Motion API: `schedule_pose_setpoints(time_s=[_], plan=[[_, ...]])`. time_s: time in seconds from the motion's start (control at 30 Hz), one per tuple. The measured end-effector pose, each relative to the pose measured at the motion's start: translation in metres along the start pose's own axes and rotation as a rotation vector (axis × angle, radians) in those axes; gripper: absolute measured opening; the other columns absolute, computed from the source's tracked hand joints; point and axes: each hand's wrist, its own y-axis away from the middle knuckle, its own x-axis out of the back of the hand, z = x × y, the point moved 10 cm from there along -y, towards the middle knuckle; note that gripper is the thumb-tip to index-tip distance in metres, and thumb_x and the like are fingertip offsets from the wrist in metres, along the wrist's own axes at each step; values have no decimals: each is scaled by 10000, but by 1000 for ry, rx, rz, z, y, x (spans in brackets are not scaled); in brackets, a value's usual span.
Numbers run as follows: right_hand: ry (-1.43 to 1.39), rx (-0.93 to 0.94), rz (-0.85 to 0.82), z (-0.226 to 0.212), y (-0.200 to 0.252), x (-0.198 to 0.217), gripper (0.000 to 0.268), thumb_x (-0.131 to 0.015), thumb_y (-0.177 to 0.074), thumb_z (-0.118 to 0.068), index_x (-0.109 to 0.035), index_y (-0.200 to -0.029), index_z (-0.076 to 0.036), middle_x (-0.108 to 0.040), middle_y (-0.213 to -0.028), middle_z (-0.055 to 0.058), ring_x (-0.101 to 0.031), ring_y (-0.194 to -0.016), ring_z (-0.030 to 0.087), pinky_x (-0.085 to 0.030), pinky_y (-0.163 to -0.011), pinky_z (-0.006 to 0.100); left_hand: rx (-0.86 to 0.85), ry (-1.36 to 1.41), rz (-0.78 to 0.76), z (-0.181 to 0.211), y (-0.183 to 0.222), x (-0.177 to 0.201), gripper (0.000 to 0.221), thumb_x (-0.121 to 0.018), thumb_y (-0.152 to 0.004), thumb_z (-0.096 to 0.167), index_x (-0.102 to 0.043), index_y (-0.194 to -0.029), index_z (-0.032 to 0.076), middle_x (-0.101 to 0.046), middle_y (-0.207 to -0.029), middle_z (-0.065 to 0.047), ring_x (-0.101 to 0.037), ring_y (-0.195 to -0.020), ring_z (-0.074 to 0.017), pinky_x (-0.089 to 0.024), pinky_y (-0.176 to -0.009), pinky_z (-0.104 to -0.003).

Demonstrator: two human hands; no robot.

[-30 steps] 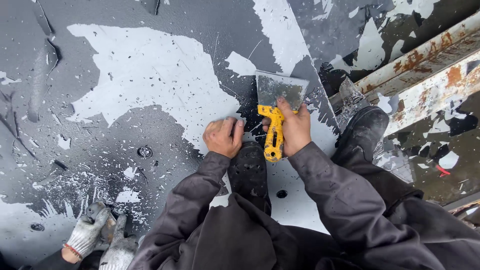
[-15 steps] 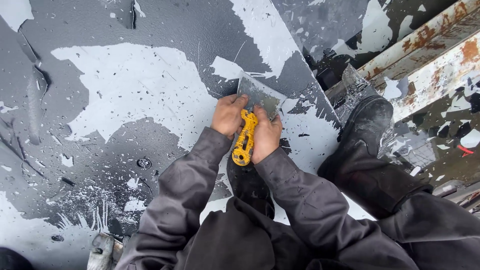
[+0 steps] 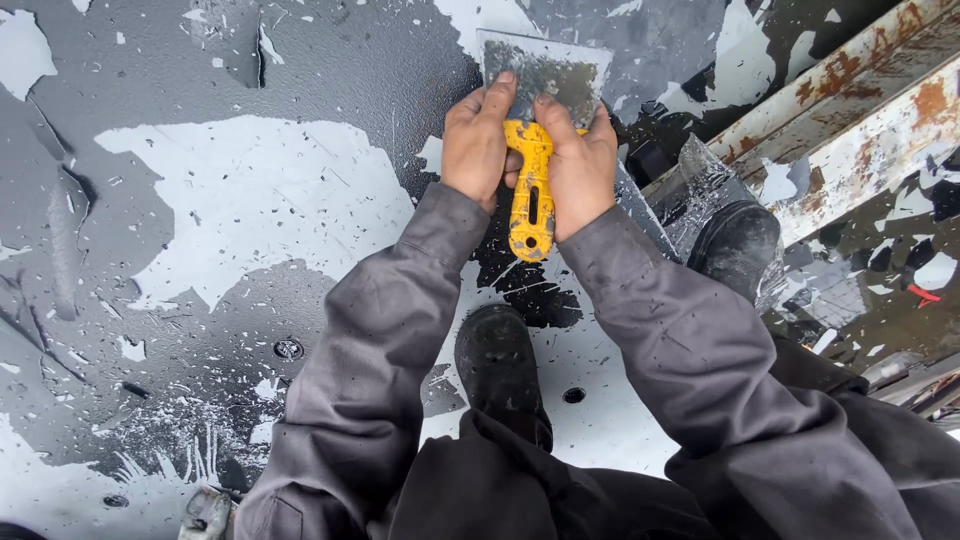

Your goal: Scraping a dark-colored coating or paint from a large flat surface using a hand-held scraper tool.

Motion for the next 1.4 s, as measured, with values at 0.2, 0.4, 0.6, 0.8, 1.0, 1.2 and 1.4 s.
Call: schedule_pose_setpoints(time_s=[0.2,0.4,0.6,0.8,1.0,1.2,1.4], plan=[[270,-40,-208,-14,57,45,416,-691,-1032,-179,-432,-1329,-45,-671,-1060,120,-698,-673,203,-577,-496,351,81,75,-207,-56,103,-6,237,-547,-1071,243,-624,-1135,28,-724,-987,-81,-729,-824,-148,-641,-786,-294],[328,-56,-304,-40,81,44,501,-620,-1001,-135,-348,-1419,-95,-681,-1064,147,-730,-679,227,-652,-556,368,-130,-158,-80,-56,144,41,181,-571,-1056,109,-650,-1187,12,-753,-1093,-110,-723,-954,-158,-606,-816,-295],[488,47,-371,-46,98,50,486,-645,-1016,-102,-384,-1422,-45,-657,-1168,143,-740,-762,235,-650,-591,360,-404,-422,51,-33,165,55,148,-596,-1055,36,-642,-1186,-15,-754,-1093,-108,-707,-981,-123,-588,-871,-258],[1491,48,-556,-59,98,2,478,-720,-926,-265,-555,-1349,-115,-751,-1010,116,-782,-730,262,-623,-706,370,-632,-727,168,27,175,60,230,-653,-1022,83,-635,-1241,15,-749,-1183,-102,-740,-1039,-169,-612,-906,-311],[2160,687,-1006,-42,85,-81,489,-839,-810,-316,-634,-1185,-79,-718,-998,183,-684,-1014,372,-542,-872,529,-1109,-1352,-160,114,183,-47,569,-809,-888,138,-561,-1398,89,-627,-1351,-162,-604,-1237,-390,-502,-1041,-479],[2087,890,-1022,-80,79,-100,631,-894,-715,-361,-686,-1235,-71,-730,-1016,169,-716,-922,368,-578,-775,481,-1011,-1320,-274,110,137,-46,447,-785,-981,108,-588,-1383,123,-758,-1131,-126,-723,-1026,-342,-551,-898,-451],[1506,523,-818,-134,-12,-4,346,-594,-1133,-355,-684,-1182,-24,-665,-912,112,-655,-791,211,-548,-699,358,-973,-1078,-166,112,112,-4,163,-778,-1006,89,-723,-1158,78,-789,-987,-109,-776,-891,-247,-606,-826,-363]])
